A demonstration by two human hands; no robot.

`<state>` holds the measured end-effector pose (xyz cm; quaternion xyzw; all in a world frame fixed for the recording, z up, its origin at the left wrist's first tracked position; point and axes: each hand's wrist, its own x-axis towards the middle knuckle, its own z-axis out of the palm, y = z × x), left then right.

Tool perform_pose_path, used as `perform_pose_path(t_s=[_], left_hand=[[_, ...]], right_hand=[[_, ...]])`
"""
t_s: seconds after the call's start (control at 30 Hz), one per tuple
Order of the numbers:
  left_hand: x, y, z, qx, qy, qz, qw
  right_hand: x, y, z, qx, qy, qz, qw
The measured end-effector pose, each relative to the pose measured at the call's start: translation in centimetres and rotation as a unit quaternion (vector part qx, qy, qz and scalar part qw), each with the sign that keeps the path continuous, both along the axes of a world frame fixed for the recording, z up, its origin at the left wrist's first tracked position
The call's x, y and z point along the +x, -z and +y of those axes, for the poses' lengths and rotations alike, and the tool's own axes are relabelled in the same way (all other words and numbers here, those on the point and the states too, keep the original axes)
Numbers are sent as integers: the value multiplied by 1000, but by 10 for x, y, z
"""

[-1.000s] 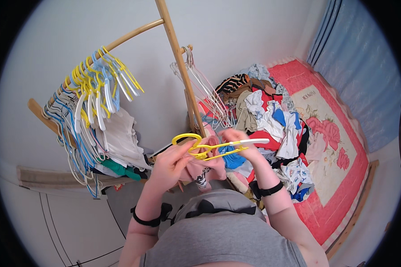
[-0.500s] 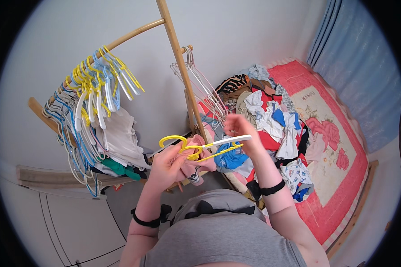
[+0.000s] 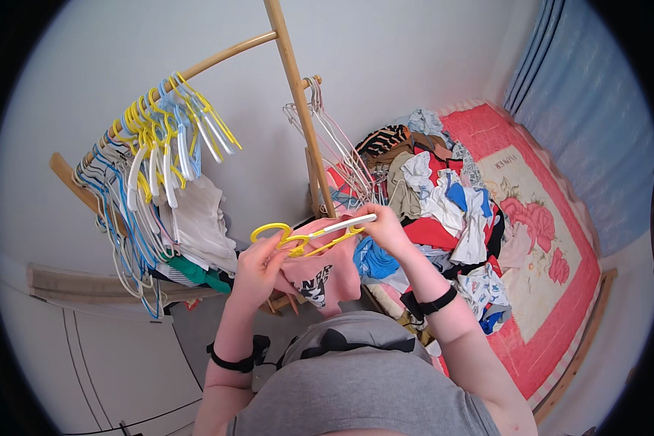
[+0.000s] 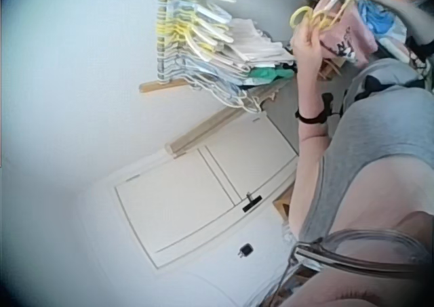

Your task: The person repeatedly picks up small garments from a pile on a bed, places each onto a plastic hanger, and hangs the hanger on a wooden clothes rack. The process continues with various shirts and tops until the end of the clip.

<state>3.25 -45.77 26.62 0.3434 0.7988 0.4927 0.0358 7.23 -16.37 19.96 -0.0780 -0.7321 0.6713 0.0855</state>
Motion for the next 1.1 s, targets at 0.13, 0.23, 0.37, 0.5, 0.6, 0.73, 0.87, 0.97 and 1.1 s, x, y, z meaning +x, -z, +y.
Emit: perform_pose_path(t_s=[0.13, 0.23, 0.37, 0.5, 0.6, 0.73, 0.87, 0.97, 1.1], left_hand=[[3, -4, 4, -26, -35, 63, 997], [4, 0, 6, -65, -65, 105, 990], [7, -1, 13, -96, -49, 191, 976], [9, 7, 28, -60, -43, 203, 976], [7, 10, 34, -21, -60, 186, 981], [-2, 12, 31, 22, -35, 128, 991], [-10, 7, 22, 17, 1, 66, 998], [-17, 8, 20, 45, 20, 57, 997], [-18, -6, 17, 130, 54, -74, 987]], right_hand=[[4, 2, 18, -37, 17, -12, 999], [11, -25, 12, -49, 44, -5, 998], [12, -32, 5, -44, 63, 18, 997], [12, -26, -3, 97, 71, 69, 990], [22, -55, -20, 245, 42, 100, 963], [29, -82, -16, 406, -20, 227, 885], [28, -90, 4, 352, -83, 130, 923], [27, -100, 5, 385, -113, 128, 907], [32, -115, 3, 303, -94, 77, 945]])
